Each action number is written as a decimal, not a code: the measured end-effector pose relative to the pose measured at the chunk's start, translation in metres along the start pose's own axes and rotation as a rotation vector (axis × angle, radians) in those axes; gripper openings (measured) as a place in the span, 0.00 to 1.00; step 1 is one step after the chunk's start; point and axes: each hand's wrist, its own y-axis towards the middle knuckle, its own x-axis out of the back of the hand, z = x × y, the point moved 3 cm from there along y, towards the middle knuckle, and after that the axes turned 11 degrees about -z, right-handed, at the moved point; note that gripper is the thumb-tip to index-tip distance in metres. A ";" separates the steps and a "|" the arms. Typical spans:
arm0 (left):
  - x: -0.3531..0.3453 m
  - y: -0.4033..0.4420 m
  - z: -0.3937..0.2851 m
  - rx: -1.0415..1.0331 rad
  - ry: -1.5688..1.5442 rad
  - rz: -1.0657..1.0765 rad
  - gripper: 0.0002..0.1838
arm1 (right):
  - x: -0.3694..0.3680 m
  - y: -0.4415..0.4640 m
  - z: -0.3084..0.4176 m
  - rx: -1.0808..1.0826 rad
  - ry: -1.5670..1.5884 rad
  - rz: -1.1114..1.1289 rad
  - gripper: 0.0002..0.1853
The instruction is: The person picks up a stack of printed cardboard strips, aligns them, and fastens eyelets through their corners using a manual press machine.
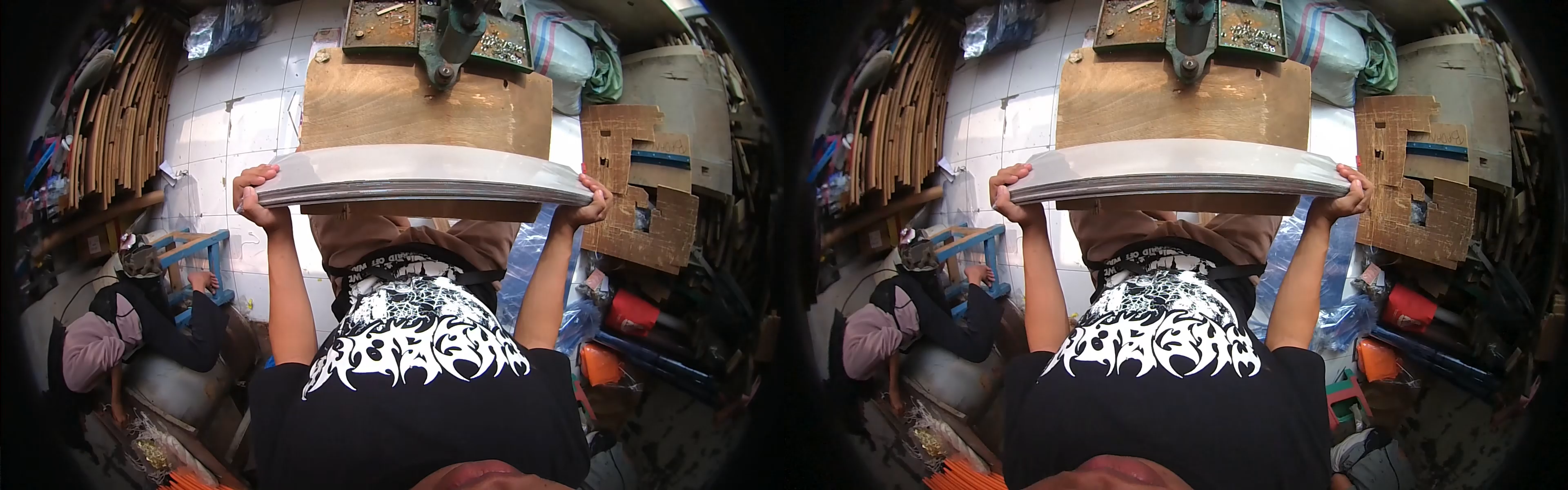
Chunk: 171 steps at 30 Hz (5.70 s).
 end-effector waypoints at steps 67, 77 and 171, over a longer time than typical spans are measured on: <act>-0.055 0.076 -0.024 0.026 0.571 -0.023 0.27 | -0.067 0.049 0.035 -0.066 -0.577 0.142 0.24; -0.045 0.088 0.049 0.333 1.220 0.364 0.48 | -0.066 0.058 -0.050 -0.055 -1.355 0.677 0.44; -0.034 0.077 0.077 0.420 1.182 0.275 0.34 | -0.073 0.041 -0.085 -0.010 -1.013 0.521 0.14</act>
